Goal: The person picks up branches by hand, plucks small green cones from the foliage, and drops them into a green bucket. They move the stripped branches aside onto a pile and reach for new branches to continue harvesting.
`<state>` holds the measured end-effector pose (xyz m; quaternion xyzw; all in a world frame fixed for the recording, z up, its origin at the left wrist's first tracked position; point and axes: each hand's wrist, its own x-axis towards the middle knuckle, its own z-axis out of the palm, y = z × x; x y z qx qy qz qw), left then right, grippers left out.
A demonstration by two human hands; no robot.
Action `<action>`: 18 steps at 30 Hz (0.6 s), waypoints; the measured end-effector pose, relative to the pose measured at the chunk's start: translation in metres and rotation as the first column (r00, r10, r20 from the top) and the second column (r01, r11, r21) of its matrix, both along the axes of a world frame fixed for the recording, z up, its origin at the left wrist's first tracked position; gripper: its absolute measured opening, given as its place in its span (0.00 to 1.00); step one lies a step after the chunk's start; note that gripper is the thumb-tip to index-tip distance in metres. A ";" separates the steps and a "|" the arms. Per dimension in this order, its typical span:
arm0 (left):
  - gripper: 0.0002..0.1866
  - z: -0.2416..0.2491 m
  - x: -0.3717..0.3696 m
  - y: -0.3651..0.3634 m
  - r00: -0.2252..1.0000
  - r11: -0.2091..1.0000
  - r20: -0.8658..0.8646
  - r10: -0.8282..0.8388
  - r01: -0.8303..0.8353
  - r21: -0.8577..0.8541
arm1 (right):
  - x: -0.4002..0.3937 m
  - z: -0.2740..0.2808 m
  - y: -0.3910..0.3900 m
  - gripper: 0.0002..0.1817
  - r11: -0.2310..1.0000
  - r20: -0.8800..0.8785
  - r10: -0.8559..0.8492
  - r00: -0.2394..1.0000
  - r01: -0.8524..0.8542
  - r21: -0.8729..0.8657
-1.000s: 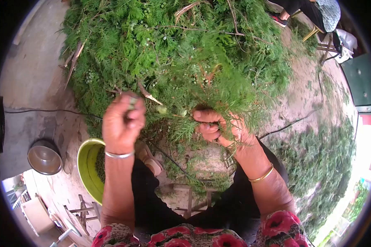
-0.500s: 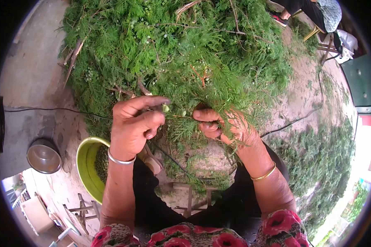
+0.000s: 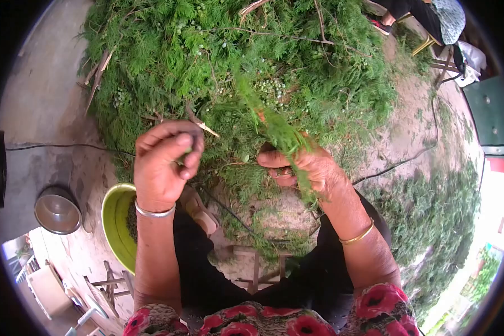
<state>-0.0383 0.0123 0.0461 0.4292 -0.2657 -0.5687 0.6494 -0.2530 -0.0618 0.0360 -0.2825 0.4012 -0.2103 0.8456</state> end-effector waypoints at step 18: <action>0.16 -0.014 0.087 0.046 0.921 0.943 -0.211 0.328 -0.304 0.135 | -0.017 -0.015 -0.031 0.23 0.896 0.539 -0.340 0.771 0.091 0.435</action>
